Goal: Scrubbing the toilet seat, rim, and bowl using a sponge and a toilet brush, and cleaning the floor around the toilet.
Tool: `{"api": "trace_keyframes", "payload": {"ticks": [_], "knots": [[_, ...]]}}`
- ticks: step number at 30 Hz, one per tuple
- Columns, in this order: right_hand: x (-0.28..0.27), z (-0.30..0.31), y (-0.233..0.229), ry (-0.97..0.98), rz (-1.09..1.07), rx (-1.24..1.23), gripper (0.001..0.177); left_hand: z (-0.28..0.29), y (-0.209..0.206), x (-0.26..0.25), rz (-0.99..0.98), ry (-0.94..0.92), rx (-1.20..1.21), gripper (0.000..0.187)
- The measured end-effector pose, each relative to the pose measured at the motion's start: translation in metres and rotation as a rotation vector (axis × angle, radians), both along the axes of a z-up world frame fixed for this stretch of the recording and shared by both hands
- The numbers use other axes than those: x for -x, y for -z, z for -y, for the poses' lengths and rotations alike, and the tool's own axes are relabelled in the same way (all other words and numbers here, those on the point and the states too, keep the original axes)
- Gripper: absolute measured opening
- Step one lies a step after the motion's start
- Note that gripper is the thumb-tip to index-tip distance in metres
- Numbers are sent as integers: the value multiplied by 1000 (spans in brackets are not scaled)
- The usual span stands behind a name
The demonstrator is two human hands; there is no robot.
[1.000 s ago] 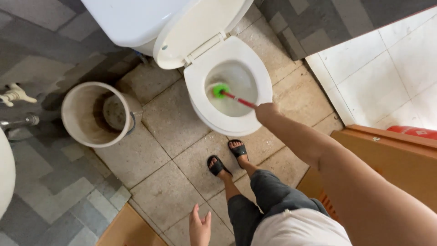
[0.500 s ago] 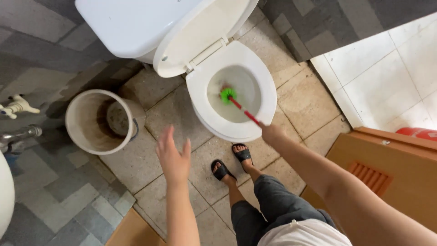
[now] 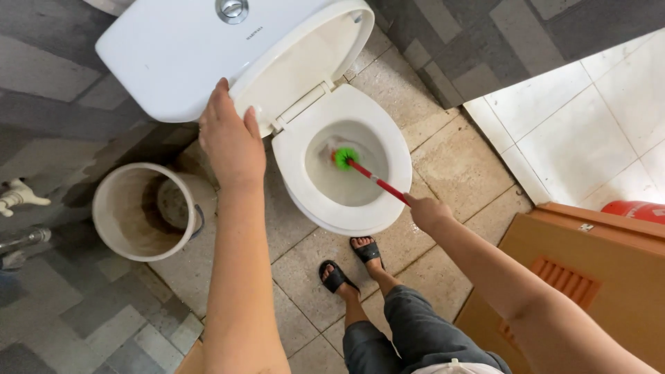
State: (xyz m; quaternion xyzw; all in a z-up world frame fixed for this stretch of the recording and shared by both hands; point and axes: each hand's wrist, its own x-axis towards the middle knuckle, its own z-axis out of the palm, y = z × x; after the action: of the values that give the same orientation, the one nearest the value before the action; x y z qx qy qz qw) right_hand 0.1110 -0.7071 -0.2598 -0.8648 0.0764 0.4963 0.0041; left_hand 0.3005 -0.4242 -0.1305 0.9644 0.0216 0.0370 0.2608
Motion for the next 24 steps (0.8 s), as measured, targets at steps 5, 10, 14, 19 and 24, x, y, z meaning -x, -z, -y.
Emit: {"api": "trace_keyframes", "payload": {"ticks": [5, 10, 14, 19, 24], "knots": [[18, -33, 10, 54, -27, -97, 51, -5, 15, 3, 182, 127, -249, 24], [2, 13, -2, -69, 39, 12, 49, -6, 9, 23, 236, 220, -345, 26], [19, -22, 23, -44, 61, -50, 52, -3, -3, 32, 267, 163, -378, 35], [10, -5, -43, -222, 22, 17, 48, 5, -15, 39, 237, 91, -345, 40], [-13, 30, -19, -306, 190, 176, 39, 8, -8, 43, 225, 37, -185, 30]]}}
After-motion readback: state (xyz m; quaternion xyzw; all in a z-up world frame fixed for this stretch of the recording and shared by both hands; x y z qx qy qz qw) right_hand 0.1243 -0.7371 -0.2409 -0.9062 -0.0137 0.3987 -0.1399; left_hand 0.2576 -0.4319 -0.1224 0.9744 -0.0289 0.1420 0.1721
